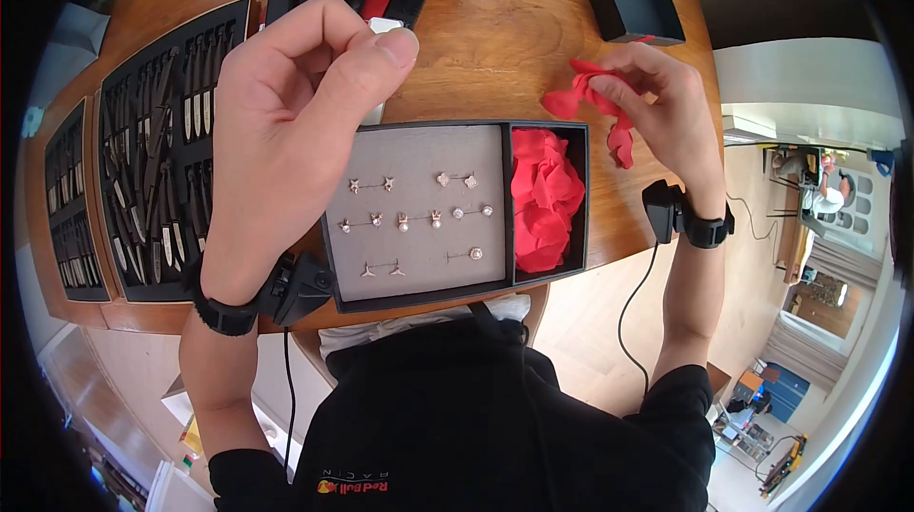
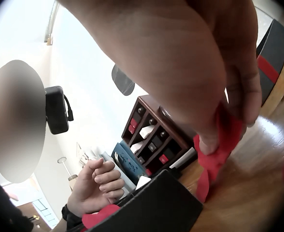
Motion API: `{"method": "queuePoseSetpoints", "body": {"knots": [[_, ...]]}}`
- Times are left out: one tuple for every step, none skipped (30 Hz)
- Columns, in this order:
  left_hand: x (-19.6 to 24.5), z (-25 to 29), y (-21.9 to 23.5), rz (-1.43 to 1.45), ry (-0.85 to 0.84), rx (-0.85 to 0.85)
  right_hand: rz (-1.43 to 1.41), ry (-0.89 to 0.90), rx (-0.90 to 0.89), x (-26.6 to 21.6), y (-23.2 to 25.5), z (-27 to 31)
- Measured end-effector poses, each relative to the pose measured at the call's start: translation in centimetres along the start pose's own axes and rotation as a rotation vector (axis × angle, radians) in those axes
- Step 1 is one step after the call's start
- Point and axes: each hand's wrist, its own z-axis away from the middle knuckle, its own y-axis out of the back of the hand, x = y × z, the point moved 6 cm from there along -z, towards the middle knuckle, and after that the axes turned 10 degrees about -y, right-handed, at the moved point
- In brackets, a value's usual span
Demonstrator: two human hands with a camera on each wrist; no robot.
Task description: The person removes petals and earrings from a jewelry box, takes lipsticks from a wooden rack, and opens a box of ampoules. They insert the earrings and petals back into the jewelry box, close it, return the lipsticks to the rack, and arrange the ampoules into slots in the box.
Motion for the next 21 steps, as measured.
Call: {"method": "queuePoseSetpoints", "body": {"knots": [[0.0, 0.0, 0.0, 0.0, -0.002, -0.003, 0.001, -0.001, 0.0, 0.1, 0.1, 0.0], [0.0, 0.0, 0.0, 0.001, -0.002, -0.004, 0.002, 0.023, 0.028, 0.1, 0.3, -0.1], [0.0, 0.0, 0.0, -0.005, 0.0, -0.001, 0.003, 0.047, 0.057, 0.1, 0.6, -0.1], [0.1, 0.0, 0.0, -0.013, 0.001, 0.004, 0.003, 0.047, 0.058, 0.1, 0.7, 0.0], [0.1, 0.0, 0.0, -0.013, 0.001, 0.004, -0.075, 0.023, 0.068, 0.3, 0.9, 0.1], [0.0, 0.0, 0.0, -0.012, 0.003, 0.01, -0.153, -0.002, 0.077, 0.4, 1.0, 0.3], [0.0, 0.0, 0.0, -0.012, 0.006, 0.014, -0.153, -0.002, 0.076, 0.1, 1.1, 0.6], [0.0, 0.0, 0.0, -0.011, 0.007, 0.014, -0.26, -0.021, 0.084, -0.3, 1.4, 1.1], [0.0, 0.0, 0.0, -0.012, 0.004, 0.015, -0.367, -0.041, 0.093, -0.7, 1.8, 1.8], [-0.1, 0.0, 0.1, -0.013, 0.002, 0.015, -0.367, -0.043, 0.092, -1.7, 2.0, 2.7], [-0.1, 0.0, 0.0, -0.012, 0.004, 0.015, -0.354, -0.113, 0.053, -2.5, 1.8, 3.9], [-0.1, 0.0, 0.0, -0.014, -0.002, 0.012, -0.341, -0.185, 0.013, -3.0, 1.4, 4.9], [0.0, 0.0, 0.0, -0.017, -0.008, 0.009, -0.238, -0.126, 0.001, -4.1, 0.8, 5.8], [0.0, 0.0, 0.0, -0.017, -0.006, 0.008, -0.136, -0.066, -0.011, -5.0, 0.2, 6.5], [-0.1, 0.0, 0.0, -0.021, -0.005, 0.01, -0.041, -0.03, 0.002, -5.2, -0.6, 7.0], [-0.1, 0.0, -0.1, -0.024, -0.003, 0.01, -0.042, -0.033, 0.001, -5.5, -1.1, 7.2], [-0.1, 0.0, -0.1, -0.022, -0.002, 0.009, 0.034, 0.02, 0.009, -6.2, -1.7, 7.4], [-0.1, 0.0, -0.1, -0.022, -0.002, 0.009, 0.11, 0.073, 0.017, -7.0, -2.2, 7.6], [-0.1, 0.0, 0.0, -0.023, -0.001, 0.009, 0.057, 0.018, 0.015, -7.2, -2.4, 7.7], [0.0, 0.0, 0.0, -0.024, -0.002, 0.011, 0.057, 0.02, 0.015, -7.4, -2.7, 8.0], [0.0, 0.0, 0.0, -0.02, 0.004, 0.018, 0.014, 0.007, 0.069, -7.4, -2.7, 8.3]]}}
